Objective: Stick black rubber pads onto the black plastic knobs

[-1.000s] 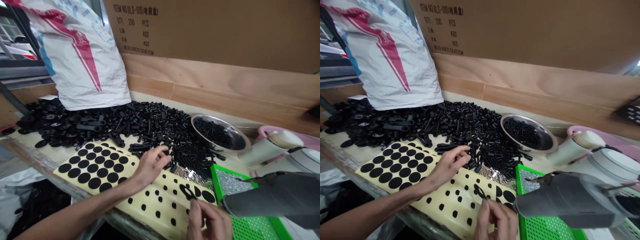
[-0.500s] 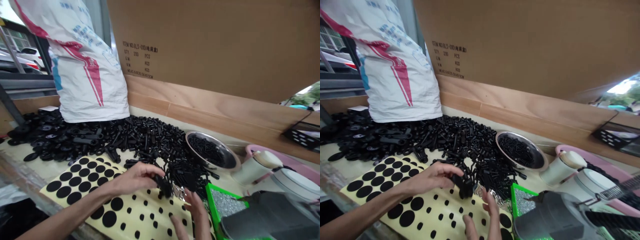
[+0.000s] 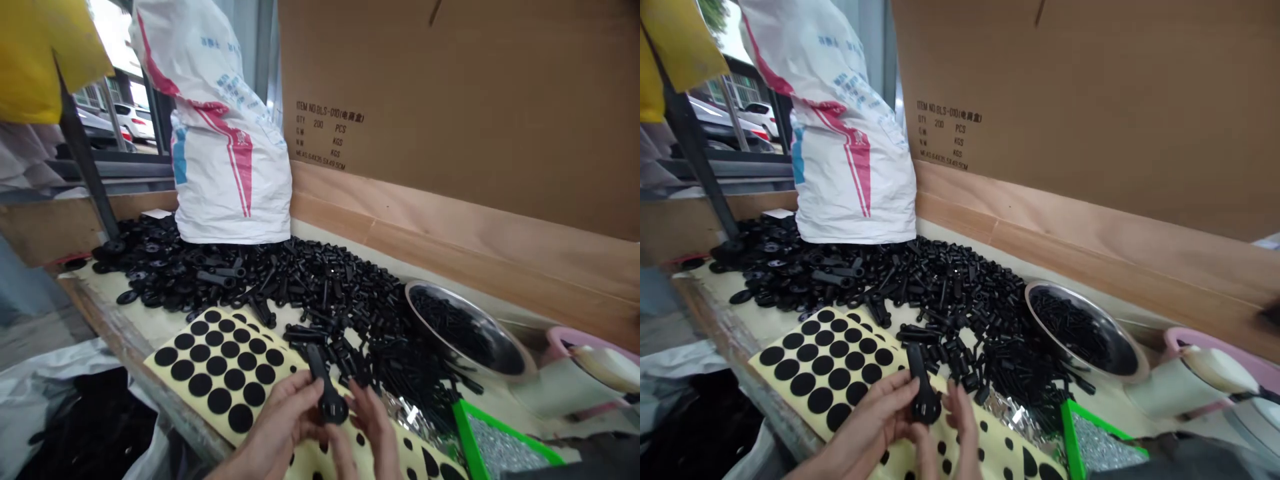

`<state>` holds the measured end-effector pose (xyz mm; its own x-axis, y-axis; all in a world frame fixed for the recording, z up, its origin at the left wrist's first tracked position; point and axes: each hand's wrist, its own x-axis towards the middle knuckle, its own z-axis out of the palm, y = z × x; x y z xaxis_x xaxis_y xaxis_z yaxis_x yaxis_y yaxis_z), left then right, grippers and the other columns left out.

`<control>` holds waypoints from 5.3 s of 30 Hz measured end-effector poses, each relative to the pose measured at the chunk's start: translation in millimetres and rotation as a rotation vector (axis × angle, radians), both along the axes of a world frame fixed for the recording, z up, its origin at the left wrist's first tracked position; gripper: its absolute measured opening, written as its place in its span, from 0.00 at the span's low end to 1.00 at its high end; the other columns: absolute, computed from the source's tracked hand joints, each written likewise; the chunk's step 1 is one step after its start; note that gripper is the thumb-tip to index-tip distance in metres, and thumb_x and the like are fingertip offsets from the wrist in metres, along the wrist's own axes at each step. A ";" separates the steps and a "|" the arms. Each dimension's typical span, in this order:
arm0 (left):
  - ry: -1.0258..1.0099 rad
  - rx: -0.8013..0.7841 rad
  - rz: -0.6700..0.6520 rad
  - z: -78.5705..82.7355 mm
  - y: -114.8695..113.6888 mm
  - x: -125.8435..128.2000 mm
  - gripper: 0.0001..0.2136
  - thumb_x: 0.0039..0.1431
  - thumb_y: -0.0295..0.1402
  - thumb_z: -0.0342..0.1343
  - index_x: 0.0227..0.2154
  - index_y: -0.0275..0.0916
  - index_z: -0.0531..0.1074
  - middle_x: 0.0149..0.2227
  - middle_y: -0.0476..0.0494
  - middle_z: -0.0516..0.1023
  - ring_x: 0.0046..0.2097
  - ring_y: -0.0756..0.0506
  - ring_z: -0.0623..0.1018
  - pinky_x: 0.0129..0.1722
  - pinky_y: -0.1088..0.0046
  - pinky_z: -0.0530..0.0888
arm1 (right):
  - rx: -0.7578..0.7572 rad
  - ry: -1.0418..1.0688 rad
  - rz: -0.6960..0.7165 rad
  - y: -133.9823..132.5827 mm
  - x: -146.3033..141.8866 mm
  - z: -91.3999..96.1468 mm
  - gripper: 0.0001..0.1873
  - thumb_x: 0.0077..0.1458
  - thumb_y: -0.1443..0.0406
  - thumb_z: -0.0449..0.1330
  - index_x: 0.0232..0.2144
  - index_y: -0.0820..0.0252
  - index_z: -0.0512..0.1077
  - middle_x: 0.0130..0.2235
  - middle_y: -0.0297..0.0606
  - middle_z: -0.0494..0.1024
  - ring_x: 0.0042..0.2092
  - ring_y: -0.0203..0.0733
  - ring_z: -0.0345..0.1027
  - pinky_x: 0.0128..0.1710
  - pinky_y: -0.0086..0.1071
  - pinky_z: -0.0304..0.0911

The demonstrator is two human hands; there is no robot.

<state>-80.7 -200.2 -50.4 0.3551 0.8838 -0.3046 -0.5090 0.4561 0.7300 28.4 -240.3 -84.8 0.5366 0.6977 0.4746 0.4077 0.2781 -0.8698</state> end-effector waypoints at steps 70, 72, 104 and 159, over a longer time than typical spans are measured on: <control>0.099 0.107 -0.086 1.8 2.4 -6.1 0.10 0.59 0.34 0.57 0.36 0.32 0.77 0.32 0.40 0.78 0.31 0.50 0.75 0.31 0.76 0.73 | -0.396 0.443 0.018 -17.8 0.2 13.2 0.17 0.47 0.52 0.65 0.25 0.60 0.72 0.26 0.32 0.73 0.31 0.38 0.63 0.33 0.29 0.60; 0.102 0.102 -0.085 1.7 2.3 -5.5 0.10 0.59 0.34 0.57 0.36 0.32 0.77 0.32 0.40 0.78 0.31 0.50 0.75 0.31 0.76 0.73 | -0.396 0.446 0.022 -18.0 0.2 12.8 0.16 0.47 0.53 0.65 0.25 0.60 0.71 0.26 0.32 0.72 0.31 0.37 0.63 0.33 0.29 0.60; 0.095 0.091 -0.057 -2.0 1.0 -2.3 0.10 0.57 0.36 0.58 0.36 0.34 0.77 0.33 0.41 0.78 0.32 0.49 0.74 0.32 0.74 0.71 | -0.387 0.438 0.002 -15.0 -0.8 9.4 0.17 0.48 0.53 0.65 0.24 0.59 0.69 0.22 0.28 0.66 0.27 0.34 0.58 0.28 0.27 0.55; 0.083 0.167 -0.096 3.8 -9.7 -13.9 0.11 0.56 0.27 0.58 0.42 0.32 0.75 0.38 0.39 0.77 0.35 0.48 0.73 0.29 0.77 0.69 | -0.448 0.491 0.413 -12.3 8.8 23.7 0.15 0.56 0.53 0.60 0.29 0.57 0.71 0.24 0.30 0.70 0.26 0.33 0.60 0.27 0.26 0.59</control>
